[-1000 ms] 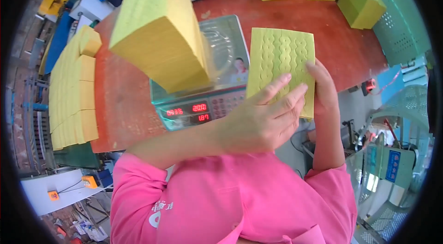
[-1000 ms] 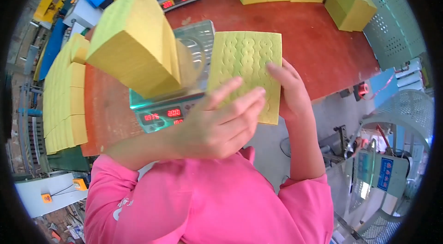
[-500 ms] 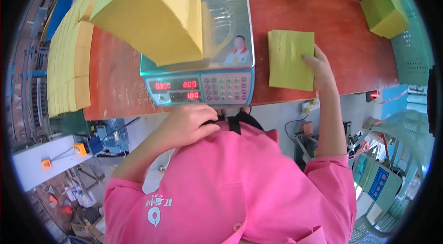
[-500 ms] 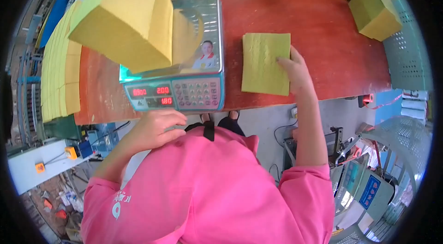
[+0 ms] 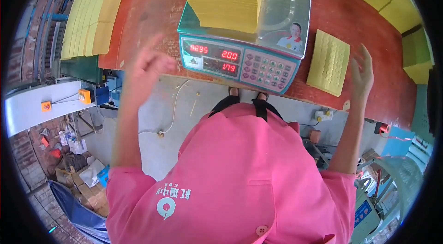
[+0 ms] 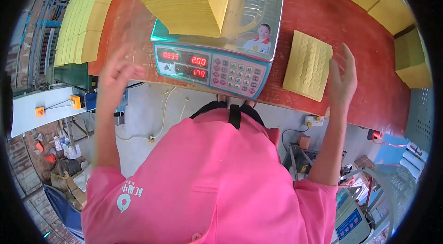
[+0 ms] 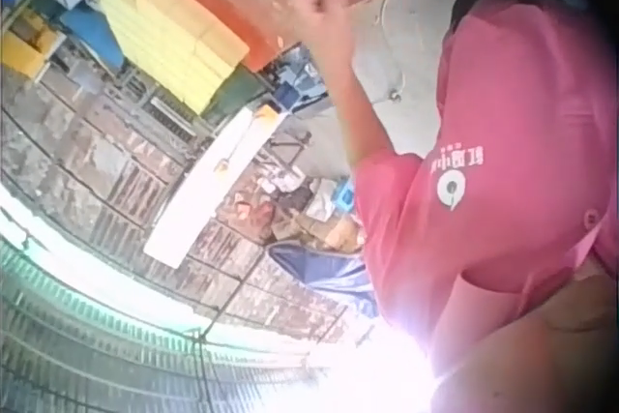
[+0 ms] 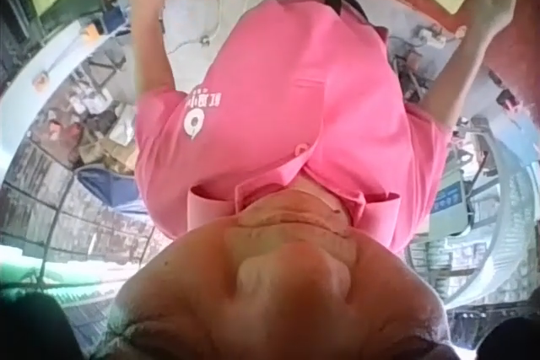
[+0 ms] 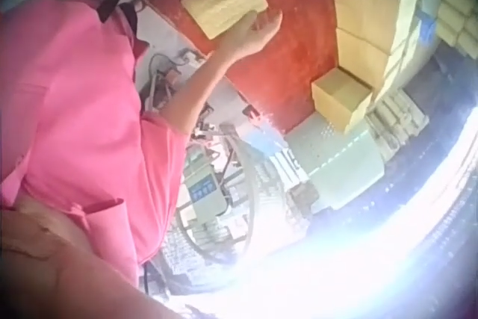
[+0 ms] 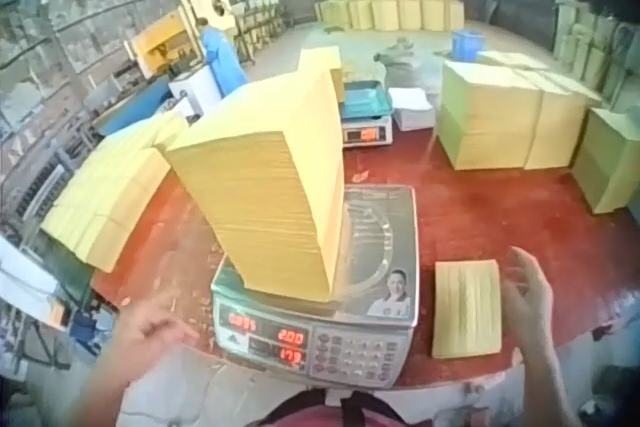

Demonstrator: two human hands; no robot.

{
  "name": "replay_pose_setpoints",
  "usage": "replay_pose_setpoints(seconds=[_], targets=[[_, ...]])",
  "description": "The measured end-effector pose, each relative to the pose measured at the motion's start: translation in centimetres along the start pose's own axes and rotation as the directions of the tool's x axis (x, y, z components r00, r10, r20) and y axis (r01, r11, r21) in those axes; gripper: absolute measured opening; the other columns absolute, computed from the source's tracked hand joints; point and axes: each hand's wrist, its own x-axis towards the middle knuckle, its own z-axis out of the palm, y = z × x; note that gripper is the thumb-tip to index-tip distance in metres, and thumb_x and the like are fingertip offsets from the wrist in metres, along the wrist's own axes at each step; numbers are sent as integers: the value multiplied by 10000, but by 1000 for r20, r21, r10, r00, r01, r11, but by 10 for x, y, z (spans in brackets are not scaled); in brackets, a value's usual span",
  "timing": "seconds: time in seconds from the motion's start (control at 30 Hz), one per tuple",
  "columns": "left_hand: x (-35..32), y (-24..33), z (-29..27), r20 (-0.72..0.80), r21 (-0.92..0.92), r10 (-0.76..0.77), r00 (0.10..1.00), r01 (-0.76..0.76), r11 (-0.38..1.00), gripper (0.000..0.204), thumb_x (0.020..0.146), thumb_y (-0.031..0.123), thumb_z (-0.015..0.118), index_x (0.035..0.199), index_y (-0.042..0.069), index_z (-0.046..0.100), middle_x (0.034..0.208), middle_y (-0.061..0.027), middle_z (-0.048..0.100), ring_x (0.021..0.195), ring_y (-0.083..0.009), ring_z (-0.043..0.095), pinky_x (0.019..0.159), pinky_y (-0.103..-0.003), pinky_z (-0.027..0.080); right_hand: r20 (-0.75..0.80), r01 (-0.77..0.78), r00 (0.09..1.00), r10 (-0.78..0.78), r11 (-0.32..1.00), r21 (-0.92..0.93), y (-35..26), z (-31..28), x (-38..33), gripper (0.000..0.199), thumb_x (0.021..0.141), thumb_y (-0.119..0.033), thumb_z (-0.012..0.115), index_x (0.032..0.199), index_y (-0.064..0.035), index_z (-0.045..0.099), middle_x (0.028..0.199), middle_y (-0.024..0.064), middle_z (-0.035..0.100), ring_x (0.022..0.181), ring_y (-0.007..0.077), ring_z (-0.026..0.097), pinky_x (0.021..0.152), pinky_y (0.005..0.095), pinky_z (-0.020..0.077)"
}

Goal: The recorder is weighing large stacks of yellow printed paper on a digital scale and sorting them into groups.

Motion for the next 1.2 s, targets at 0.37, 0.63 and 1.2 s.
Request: replay_pose_setpoints(seconds=[0.37, 0.63, 1.2], targets=[[157, 101, -62, 10, -621, 89, 996, -64, 781, 679, 963, 501, 510, 1442, 35, 384, 1277, -168, 576, 1163, -223, 555, 919, -370, 487, 113, 112, 970, -216, 807, 580, -129, 121, 69, 344, 982, -207, 547, 1239, 17, 595, 1183, 93, 647, 1099, 168, 588, 935, 297, 455], [203, 149, -16, 395, -366, -50, 917, 207, 907, 556, 921, 423, 597, 1320, 39, 549, 1232, -101, 646, 1073, -172, 641, 916, -328, 503, 212, -46, 967, -138, 727, 685, -162, 192, 87, 613, 1025, -495, 372, 1268, 33, 566, 1222, 98, 618, 1103, 158, 534, 993, 317, 394], [185, 127, -6, 697, -287, -81, 713, 380, 879, 550, 952, 435, 556, 1350, 58, 514, 1245, -86, 635, 1074, -176, 638, 927, -328, 508, 715, -707, 694, 83, -108, 699, -138, 168, -130, 440, 1032, -337, 437, 1318, -13, 523, 1227, 93, 618, 1111, 188, 589, 945, 352, 478]])
